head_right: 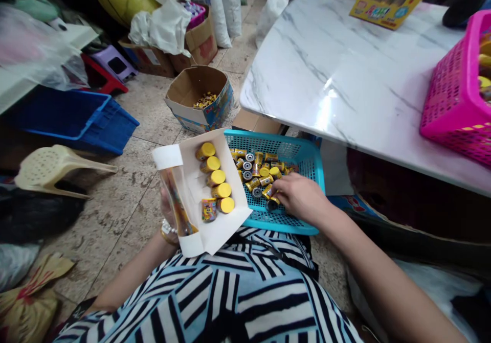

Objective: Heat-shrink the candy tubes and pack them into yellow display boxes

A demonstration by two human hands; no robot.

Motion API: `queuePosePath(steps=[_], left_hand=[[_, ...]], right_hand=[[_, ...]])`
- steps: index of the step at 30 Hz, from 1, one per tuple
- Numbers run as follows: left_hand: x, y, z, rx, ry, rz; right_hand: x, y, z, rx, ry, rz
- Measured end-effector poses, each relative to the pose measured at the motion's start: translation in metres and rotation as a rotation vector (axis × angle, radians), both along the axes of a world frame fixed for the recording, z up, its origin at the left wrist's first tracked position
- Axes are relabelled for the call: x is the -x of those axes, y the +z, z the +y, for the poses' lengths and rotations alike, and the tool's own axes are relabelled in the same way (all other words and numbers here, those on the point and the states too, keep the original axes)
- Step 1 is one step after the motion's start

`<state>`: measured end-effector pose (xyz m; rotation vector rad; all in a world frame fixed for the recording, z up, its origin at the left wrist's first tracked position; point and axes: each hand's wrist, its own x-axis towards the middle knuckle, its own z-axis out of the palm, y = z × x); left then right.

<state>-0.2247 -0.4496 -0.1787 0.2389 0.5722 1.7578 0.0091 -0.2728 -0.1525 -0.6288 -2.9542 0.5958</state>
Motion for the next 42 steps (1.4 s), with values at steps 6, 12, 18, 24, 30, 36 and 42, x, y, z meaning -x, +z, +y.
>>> queuePosePath(steps=[6,12,18,24,30,36,42], left_hand=[[0.002,0.0,0.003,0.039,-0.046,0.056],[0.001,-0.01,-0.004,0.072,-0.038,0.124],[0.004,-0.013,-0.006,0.113,0.031,0.105],[0.004,-0.009,-0.003,0.093,0.075,0.07],[0.002,-0.009,-0.002,0.126,0.103,0.085],[0.004,-0.012,-0.003,0.111,0.067,0.108],[-0.001,-0.004,0.002,0.046,0.108,0.095]], right_hand=[[0.01,0.032,-0.018,0.062,0.093,0.408],[0.073,0.08,-0.033,-0.167,0.313,0.383],[0.116,0.046,-0.05,-0.161,0.475,0.119],[0.112,0.039,-0.047,-0.109,0.417,0.261],[0.105,0.044,-0.039,-0.059,0.404,0.254],[0.114,0.038,-0.044,-0.083,0.578,0.239],[0.079,0.064,-0.018,0.08,0.468,0.414]])
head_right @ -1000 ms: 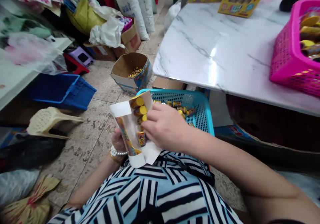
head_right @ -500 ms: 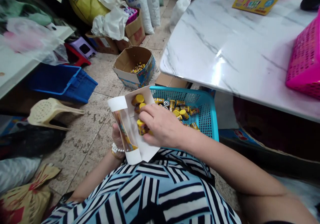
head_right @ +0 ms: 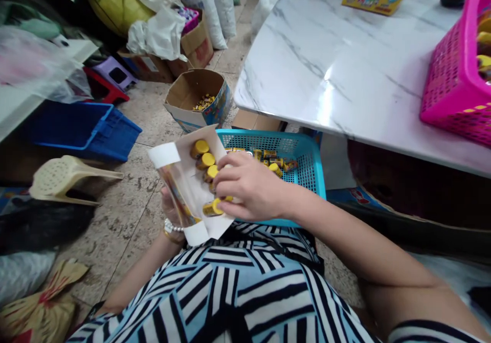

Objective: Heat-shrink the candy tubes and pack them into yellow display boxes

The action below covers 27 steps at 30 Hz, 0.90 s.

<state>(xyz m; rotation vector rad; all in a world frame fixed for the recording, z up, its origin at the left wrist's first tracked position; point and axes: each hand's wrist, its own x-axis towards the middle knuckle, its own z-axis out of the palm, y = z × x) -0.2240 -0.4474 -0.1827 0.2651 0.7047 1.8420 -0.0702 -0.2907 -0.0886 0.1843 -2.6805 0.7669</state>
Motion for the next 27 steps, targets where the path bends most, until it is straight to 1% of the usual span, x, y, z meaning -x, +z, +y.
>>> queuePosePath(steps=[1,2,4,5,6,7,8,10,12,14,17,18,20,21,22,23,25,26,27], left_hand=[[0.0,0.001,0.0,-0.002,0.01,0.004],[0.0,0.002,0.0,0.004,0.014,0.01],[0.002,0.002,-0.001,0.01,0.015,0.025],[0.004,0.001,-0.003,0.006,0.012,0.03],[0.005,0.001,-0.004,0.001,0.008,0.033],[0.007,0.0,-0.005,0.001,-0.005,0.037],[0.008,-0.001,-0.006,0.006,-0.026,0.042],[0.01,-0.004,-0.008,0.028,-0.058,0.052],[0.01,-0.005,-0.007,0.047,-0.073,0.049],[0.008,-0.005,-0.005,0.04,-0.073,0.031],[0.005,-0.002,-0.002,0.003,-0.041,0.013],[0.005,-0.002,-0.002,-0.008,-0.033,0.016],[0.004,-0.001,-0.003,-0.009,-0.044,0.021],[0.004,-0.002,-0.004,-0.006,-0.056,0.018],[0.004,-0.002,-0.004,-0.003,-0.061,0.011],[0.004,-0.003,-0.005,0.0,-0.061,0.002],[0.004,-0.004,-0.006,0.007,-0.051,-0.009],[0.004,-0.004,-0.006,0.01,-0.041,-0.007],[0.004,-0.005,-0.006,0.014,-0.032,-0.003]], right_hand=[[-0.011,0.0,0.007,0.076,-0.097,0.028],[-0.023,-0.003,0.013,0.153,-0.222,0.037],[-0.048,-0.017,0.023,0.252,-0.52,-0.009],[-0.059,-0.029,0.026,0.264,-0.653,-0.079],[-0.069,-0.041,0.026,0.252,-0.752,-0.182],[-0.077,-0.054,0.024,0.224,-0.806,-0.311],[-0.082,-0.067,0.02,0.181,-0.823,-0.452],[-0.083,-0.087,0.008,0.069,-0.796,-0.703],[-0.077,-0.096,-0.005,-0.038,-0.739,-0.842],[-0.067,-0.097,-0.013,-0.075,-0.641,-0.892],[-0.056,-0.094,-0.015,-0.028,-0.477,-0.897],[-0.054,-0.094,-0.014,-0.016,-0.454,-0.899],[-0.053,-0.095,-0.011,-0.003,-0.484,-0.914],[-0.054,-0.095,-0.008,0.023,-0.51,-0.917],[-0.055,-0.093,-0.005,0.085,-0.522,-0.901],[-0.058,-0.089,-0.001,0.188,-0.51,-0.858],[-0.063,-0.073,0.009,0.444,-0.447,-0.697],[-0.065,-0.062,0.013,0.533,-0.429,-0.588],[-0.065,-0.049,0.016,0.575,-0.432,-0.476]])
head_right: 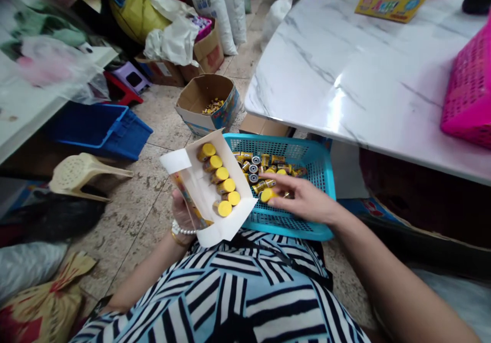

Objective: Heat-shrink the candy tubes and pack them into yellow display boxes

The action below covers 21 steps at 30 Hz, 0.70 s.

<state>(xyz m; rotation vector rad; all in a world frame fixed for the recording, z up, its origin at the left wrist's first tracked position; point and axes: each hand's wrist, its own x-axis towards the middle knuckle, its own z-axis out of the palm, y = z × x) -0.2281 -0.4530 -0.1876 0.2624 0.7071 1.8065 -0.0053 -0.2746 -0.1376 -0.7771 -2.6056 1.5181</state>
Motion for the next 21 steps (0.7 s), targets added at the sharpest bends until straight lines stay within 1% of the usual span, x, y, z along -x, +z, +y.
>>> queuePosePath(steps=[2,4,5,7,10,12,13,14,15,17,18,19,20,21], left_hand=[[0.0,-0.001,0.001,0.007,0.011,0.007],[0.0,-0.002,0.0,0.016,0.007,0.009],[0.0,-0.002,0.0,0.028,0.0,0.01],[0.0,-0.003,-0.001,0.061,-0.005,0.021],[0.0,-0.003,-0.004,0.095,0.007,0.05],[-0.001,-0.003,-0.004,0.091,0.015,0.053],[0.0,-0.003,-0.004,0.086,0.014,0.044],[0.0,-0.003,-0.004,0.078,0.01,0.031],[0.0,-0.002,-0.003,0.071,0.001,0.015],[0.001,-0.002,-0.003,0.058,-0.023,-0.015],[0.001,-0.002,-0.002,0.054,-0.033,-0.024],[0.002,-0.002,-0.002,0.049,-0.041,-0.027],[0.002,-0.002,-0.002,0.044,-0.042,-0.025],[0.001,-0.002,-0.002,0.038,-0.044,-0.022]], right_hand=[[0.006,0.025,0.001,-0.063,-0.084,0.169],[0.02,0.042,-0.006,-0.096,-0.129,0.308],[0.03,0.047,-0.012,-0.105,-0.131,0.371],[0.052,0.048,-0.023,-0.185,-0.102,0.471],[0.075,0.039,-0.036,-0.411,0.046,0.523],[0.076,0.032,-0.039,-0.507,0.143,0.516],[0.072,0.029,-0.038,-0.532,0.155,0.513],[0.065,0.026,-0.037,-0.546,0.129,0.509],[0.056,0.022,-0.034,-0.556,0.061,0.498],[0.036,0.014,-0.026,-0.602,-0.138,0.432],[0.027,0.008,-0.022,-0.643,-0.213,0.369],[0.02,0.001,-0.018,-0.688,-0.23,0.29],[0.014,-0.008,-0.016,-0.729,-0.182,0.202],[0.011,-0.018,-0.015,-0.758,-0.076,0.108]])
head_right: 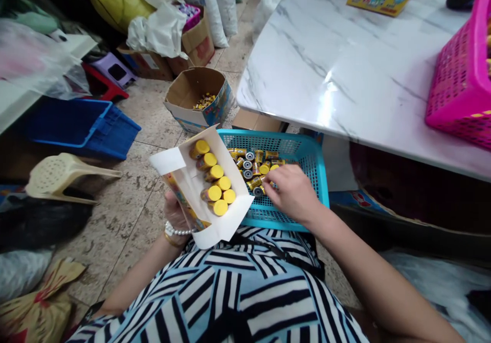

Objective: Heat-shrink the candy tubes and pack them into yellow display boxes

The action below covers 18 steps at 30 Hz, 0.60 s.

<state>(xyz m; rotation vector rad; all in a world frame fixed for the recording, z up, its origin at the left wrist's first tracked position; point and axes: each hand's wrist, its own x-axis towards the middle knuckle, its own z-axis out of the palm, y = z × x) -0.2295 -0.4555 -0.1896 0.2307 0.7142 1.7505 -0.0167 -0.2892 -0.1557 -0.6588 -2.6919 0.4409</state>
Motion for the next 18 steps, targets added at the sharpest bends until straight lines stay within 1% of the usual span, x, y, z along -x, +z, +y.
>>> queuePosePath(steps=[2,3,5,7,8,10,12,13,15,16,18], left_hand=[[-0.001,0.0,0.0,-0.013,-0.017,0.004],[-0.002,0.0,0.0,-0.02,-0.033,0.003],[-0.003,-0.001,0.0,-0.036,-0.069,-0.003],[-0.003,-0.003,-0.001,-0.06,-0.092,-0.004],[-0.003,-0.003,-0.001,-0.068,-0.097,0.0],[-0.002,-0.004,-0.001,-0.069,-0.11,0.003],[-0.001,-0.002,-0.001,-0.061,-0.096,-0.002],[-0.001,-0.001,0.0,-0.059,-0.077,-0.005],[-0.001,0.001,0.002,-0.065,-0.046,-0.002],[-0.001,0.001,0.002,-0.067,-0.049,0.001],[-0.003,0.0,0.004,-0.072,-0.094,-0.006]], right_hand=[[0.002,-0.022,-0.001,-0.027,0.16,-0.259],[0.006,-0.032,-0.002,-0.032,0.211,-0.359],[0.015,-0.047,-0.003,-0.022,0.241,-0.474],[0.021,-0.051,0.001,0.056,0.227,-0.473],[0.021,-0.048,0.004,0.133,0.196,-0.426],[0.017,-0.035,0.014,0.345,0.074,-0.245],[0.01,-0.015,0.023,0.562,-0.055,0.003],[0.008,-0.004,0.026,0.639,-0.086,0.125],[0.006,0.019,0.027,0.697,-0.078,0.318],[0.008,0.029,0.026,0.684,-0.049,0.382],[0.018,0.046,0.018,0.613,0.041,0.437]])
